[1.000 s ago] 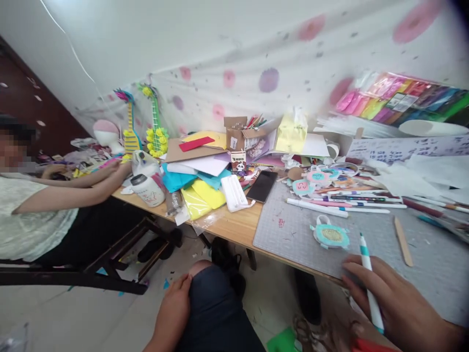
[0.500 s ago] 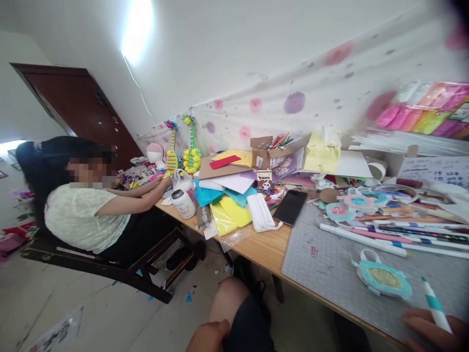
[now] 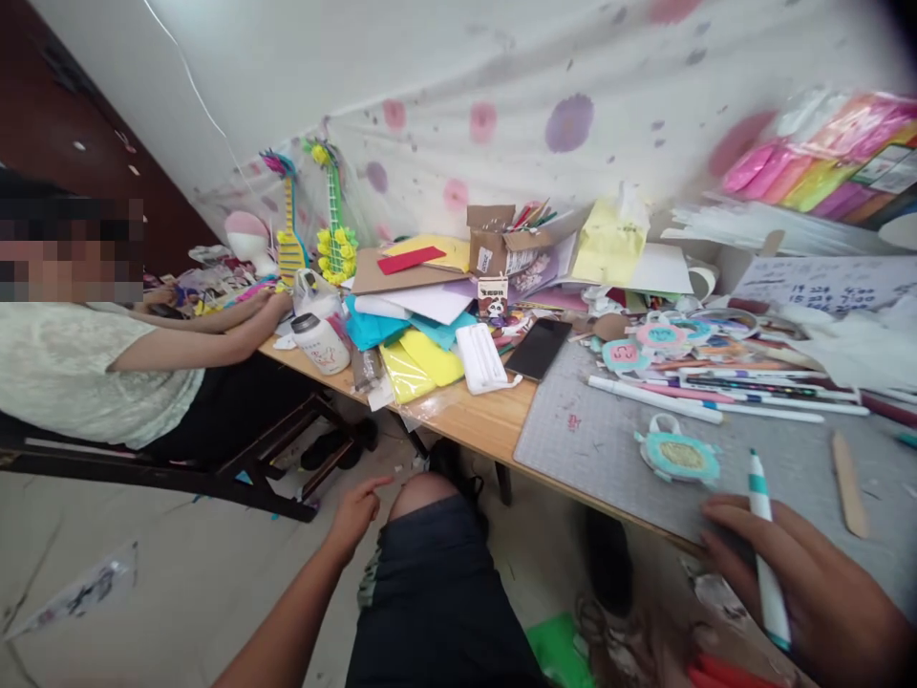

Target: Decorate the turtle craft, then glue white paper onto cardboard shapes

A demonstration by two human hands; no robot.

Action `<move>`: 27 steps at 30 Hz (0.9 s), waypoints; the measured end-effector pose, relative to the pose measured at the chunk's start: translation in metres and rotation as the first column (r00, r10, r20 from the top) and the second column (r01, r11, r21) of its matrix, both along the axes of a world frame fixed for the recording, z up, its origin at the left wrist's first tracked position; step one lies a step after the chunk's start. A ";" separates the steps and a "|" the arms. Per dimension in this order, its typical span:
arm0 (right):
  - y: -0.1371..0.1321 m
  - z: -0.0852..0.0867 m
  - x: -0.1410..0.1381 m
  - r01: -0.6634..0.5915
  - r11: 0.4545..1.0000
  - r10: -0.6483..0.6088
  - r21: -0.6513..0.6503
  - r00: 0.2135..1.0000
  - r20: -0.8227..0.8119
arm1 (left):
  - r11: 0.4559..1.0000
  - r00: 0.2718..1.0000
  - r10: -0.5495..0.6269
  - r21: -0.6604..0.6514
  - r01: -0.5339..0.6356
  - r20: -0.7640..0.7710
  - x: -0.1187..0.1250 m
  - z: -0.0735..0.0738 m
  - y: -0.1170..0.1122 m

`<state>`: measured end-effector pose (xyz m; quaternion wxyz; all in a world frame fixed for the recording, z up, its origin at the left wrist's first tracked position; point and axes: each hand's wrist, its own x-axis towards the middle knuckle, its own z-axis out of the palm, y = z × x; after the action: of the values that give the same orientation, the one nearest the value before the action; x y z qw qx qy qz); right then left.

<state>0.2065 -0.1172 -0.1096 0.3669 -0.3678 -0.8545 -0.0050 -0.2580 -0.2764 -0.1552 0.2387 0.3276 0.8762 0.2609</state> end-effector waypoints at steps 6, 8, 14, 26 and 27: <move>-0.001 0.006 0.008 -0.100 0.995 0.102 -0.021 0.982 0.161 | 0.994 0.991 -0.090 -0.053 0.096 0.099 0.009 -0.003 0.004; -0.002 0.007 0.007 -0.100 0.995 0.102 -0.021 0.981 0.163 | 0.992 0.989 -0.106 -0.058 0.113 0.101 0.010 -0.004 0.007; -0.003 0.010 0.005 -0.096 0.994 0.104 -0.059 0.982 0.156 | 0.983 0.987 -0.145 -0.103 0.151 0.068 0.010 -0.002 0.016; -0.005 0.017 -0.003 -0.110 0.991 0.118 -0.080 0.988 0.103 | 0.951 0.933 -0.306 -0.100 0.292 -0.191 0.033 0.030 0.034; -0.006 0.019 -0.005 -0.107 0.991 0.114 -0.080 0.990 0.088 | 0.947 0.921 -0.321 -0.080 0.311 -0.220 0.044 0.037 0.036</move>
<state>0.2015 -0.1228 -0.0903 0.3128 -0.3326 -0.8892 0.0305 -0.2141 -0.2407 -0.1179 0.1817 0.4871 0.8391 0.1601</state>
